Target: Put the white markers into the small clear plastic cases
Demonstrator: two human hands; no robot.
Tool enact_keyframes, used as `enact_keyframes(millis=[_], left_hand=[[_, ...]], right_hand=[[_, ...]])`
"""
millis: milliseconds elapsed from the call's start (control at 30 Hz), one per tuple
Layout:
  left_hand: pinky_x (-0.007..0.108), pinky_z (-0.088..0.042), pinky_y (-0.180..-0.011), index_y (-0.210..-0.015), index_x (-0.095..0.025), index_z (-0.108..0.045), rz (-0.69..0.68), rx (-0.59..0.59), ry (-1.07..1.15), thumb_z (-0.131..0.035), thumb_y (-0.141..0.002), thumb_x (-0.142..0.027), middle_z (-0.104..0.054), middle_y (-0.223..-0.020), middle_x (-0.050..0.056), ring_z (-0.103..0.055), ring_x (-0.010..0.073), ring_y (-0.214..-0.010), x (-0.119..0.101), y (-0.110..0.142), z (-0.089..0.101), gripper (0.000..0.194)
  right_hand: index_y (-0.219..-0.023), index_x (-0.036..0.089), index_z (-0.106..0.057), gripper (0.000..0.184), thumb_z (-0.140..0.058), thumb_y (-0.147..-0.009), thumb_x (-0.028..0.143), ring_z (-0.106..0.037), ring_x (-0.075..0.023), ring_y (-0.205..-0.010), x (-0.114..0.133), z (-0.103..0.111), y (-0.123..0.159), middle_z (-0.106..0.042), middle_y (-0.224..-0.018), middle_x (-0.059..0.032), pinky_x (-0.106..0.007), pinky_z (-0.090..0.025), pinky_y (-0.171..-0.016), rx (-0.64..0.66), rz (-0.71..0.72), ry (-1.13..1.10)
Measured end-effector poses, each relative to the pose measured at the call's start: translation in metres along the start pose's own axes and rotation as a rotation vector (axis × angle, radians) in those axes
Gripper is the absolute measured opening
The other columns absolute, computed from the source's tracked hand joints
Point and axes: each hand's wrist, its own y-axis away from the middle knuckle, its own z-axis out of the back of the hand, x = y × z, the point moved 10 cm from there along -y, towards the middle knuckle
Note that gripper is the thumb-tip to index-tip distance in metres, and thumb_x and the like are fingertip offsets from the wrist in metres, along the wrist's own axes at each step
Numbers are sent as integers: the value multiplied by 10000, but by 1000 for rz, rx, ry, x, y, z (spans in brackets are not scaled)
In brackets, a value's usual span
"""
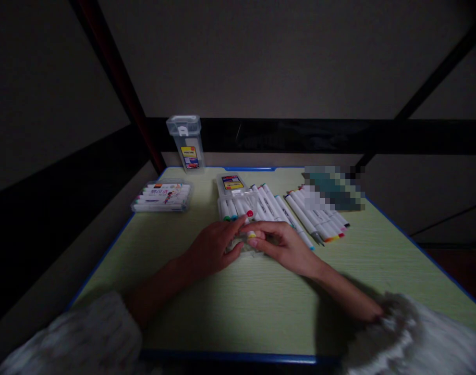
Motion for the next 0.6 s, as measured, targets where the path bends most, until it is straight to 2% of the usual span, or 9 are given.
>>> enact_keyframes(millis=[433,600], left_hand=[[320,-515,-785,-1280,-139,-380,12,-10,22,-534,-787,-238,-653,-997,95,-627,195,-853,1,2,2,526],[319,-519,-779,-1263,-136,-414,38,-32,83,-528,-775,-228,-662,-997,96,-638,187,-829,5,2,3,510]], right_hand=[[-1008,157,-662,283,-555,-822,341,-403,-101,-564,3,-2,0,-483,-614,24,-232,-356,-513,15,13,51],[-1000,145,-666,272,-556,-816,312,-423,-98,-568,4,-2,0,-552,-674,2,-230,-360,-514,16,13,47]])
